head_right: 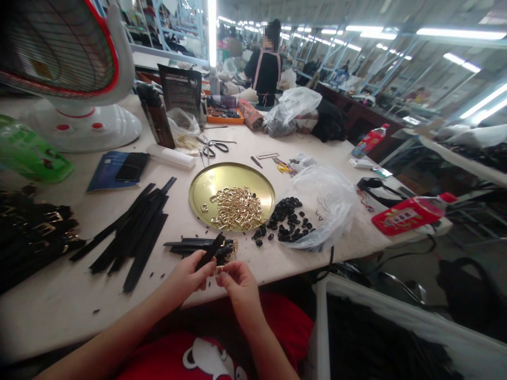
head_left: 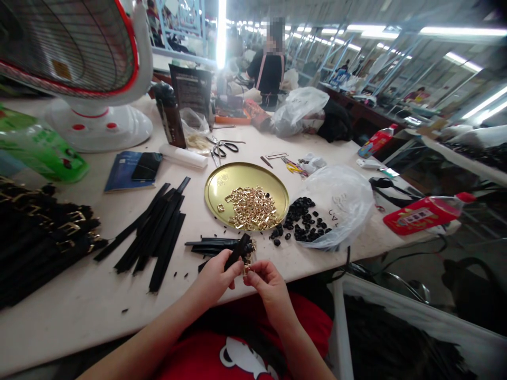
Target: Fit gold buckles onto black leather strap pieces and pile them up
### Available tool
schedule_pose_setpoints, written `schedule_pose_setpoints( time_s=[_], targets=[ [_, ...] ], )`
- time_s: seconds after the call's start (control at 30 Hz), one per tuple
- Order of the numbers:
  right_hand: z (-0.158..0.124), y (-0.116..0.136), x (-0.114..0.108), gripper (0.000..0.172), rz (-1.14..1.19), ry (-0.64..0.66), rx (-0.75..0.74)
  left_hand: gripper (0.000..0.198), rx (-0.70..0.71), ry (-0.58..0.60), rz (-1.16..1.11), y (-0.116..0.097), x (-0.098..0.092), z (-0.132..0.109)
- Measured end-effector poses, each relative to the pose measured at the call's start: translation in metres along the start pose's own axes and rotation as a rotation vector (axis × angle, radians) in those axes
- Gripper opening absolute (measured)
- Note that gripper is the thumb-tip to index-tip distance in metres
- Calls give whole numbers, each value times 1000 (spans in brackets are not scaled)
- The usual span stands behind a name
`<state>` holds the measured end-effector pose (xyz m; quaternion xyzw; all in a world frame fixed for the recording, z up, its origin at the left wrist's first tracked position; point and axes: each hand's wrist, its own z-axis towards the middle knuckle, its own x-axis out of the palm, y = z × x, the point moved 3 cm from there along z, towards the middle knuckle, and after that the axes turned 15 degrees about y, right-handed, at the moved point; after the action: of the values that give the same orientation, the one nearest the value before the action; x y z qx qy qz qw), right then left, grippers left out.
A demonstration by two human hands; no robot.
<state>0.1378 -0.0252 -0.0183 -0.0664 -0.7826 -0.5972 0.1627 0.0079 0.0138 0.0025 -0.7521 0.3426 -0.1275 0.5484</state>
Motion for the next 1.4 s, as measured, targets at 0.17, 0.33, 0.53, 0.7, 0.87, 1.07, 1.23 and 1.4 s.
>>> schedule_pose_setpoints(
  time_s=[0.17,0.33,0.53,0.7,0.87,1.07,1.23,1.4],
  targets=[
    [-1,-1,4,24,2,18,-27,23,-42,117,-139,-5,3,-4],
    [-2,-3,-1,11,-310,14,-76,25,-66,117,-107,-5,4,-6],
    [2,6,-17,22,101,-146,-47,28,-9,187,-277,-1,10,-10],
    [4,-4,-15,31,531,-157,97,28,-50,271,-172,2,11,-14],
    [-1,-15,-8,28,464,-175,130,27,-98,297,-32,-2,4,-18],
    [-1,-23,7,24,108,-78,39,9,-57,218,-31,-3,7,-7],
    [-3,-18,3,20,-194,-144,-33,19,-107,268,-297,7,11,-2],
    [5,-16,-1,26,58,-66,68,24,-112,331,-456,11,9,-1]
  ],
)
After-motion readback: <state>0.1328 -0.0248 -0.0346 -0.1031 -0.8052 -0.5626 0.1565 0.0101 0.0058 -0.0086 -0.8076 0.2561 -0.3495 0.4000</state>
